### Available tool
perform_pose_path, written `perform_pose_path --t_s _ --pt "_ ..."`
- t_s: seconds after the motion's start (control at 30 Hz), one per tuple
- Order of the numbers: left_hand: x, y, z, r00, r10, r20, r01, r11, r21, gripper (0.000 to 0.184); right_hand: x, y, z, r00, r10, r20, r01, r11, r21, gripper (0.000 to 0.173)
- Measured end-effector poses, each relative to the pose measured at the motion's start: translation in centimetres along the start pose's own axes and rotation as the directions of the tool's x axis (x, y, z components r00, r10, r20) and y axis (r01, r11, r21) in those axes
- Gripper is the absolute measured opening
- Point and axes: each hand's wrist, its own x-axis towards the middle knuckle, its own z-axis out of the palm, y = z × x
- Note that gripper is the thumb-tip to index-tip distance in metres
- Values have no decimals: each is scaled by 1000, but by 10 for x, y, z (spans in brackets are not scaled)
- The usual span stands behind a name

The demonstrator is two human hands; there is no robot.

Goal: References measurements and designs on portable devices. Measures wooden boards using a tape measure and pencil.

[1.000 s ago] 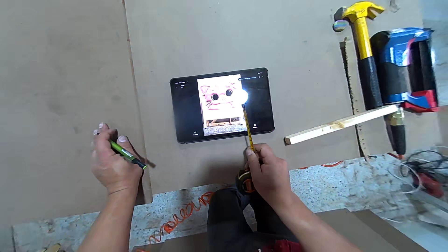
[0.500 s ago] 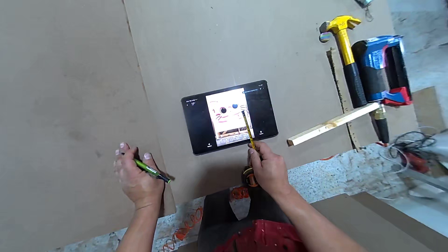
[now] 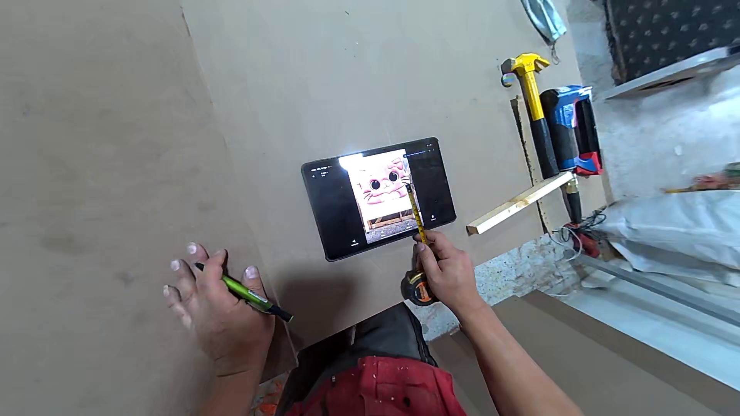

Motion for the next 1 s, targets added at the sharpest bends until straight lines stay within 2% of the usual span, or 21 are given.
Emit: perform_pose_path --t_s 0.43,1.0 --pt "-2 -6 -1 999 17 34 -16 1000 -23 62 0 -2 0 1000 -19 8 19 1000 18 27" --pt "-4 -8 1 999 45 13 -44 998 -32 58 -1 -6 -1 1000 -8 -3 8 1000 -8 26"
